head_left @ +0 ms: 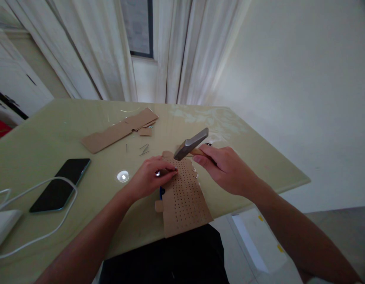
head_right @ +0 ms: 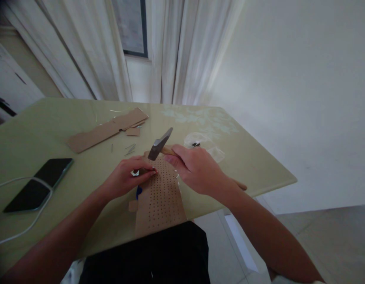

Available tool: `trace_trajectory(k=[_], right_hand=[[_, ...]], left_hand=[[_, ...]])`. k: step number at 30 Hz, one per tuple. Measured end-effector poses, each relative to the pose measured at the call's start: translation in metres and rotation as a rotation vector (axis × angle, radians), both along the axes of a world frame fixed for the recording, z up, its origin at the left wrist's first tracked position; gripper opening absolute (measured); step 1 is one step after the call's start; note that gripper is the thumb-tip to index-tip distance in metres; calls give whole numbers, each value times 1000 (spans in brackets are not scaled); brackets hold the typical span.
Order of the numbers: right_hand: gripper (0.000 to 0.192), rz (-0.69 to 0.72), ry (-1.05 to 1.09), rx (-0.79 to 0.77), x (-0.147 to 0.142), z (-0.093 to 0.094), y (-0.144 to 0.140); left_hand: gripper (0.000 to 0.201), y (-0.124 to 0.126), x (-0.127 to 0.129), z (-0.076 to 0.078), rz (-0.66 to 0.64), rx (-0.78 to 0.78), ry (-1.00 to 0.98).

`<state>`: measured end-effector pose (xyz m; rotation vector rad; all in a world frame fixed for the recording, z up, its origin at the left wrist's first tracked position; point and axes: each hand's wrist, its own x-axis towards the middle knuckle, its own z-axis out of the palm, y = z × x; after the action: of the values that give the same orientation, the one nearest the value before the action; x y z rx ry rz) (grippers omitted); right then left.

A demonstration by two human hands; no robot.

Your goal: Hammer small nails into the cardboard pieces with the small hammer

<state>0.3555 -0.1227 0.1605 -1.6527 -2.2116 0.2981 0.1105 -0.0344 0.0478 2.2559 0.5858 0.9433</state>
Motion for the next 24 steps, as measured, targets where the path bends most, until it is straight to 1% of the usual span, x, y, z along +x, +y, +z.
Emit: trace_trajectory(k=[3,5,9,11,13,15,17,21,24], right_hand=[[35,5,-125,-50,-2,-6,0],[36,-4,-174,-48,-1,-4,-1],[38,-10,-51,24,0,5,-3],[38,-13,-10,32,-1,4,-4],[37,-8,-61,-6,-4,-2,-4],[35,-3,-159,-52,-6,-7,-5],[34,-8,-209,-67,-7,-7,-6],[36,-50,-138,-47,-7,0,-7],[34,-53,-142,-68,-8,-4,-7]], left_hand=[[15,0,1,0,-11,-1,15],[14,-1,1,0,-9,-5,22],[12,-1,1,-2,-3,-18,11],[11,-1,1,-2,-4,-26,1],[10,-1,1,-2,-13,-36,-3],[11,-2,1,-2,-24,-43,4],[11,-2,2,-1,-28,-49,13],[10,-1,2,-2,-14,-63,-4],[11,-1,3,-3,-11,-71,2]])
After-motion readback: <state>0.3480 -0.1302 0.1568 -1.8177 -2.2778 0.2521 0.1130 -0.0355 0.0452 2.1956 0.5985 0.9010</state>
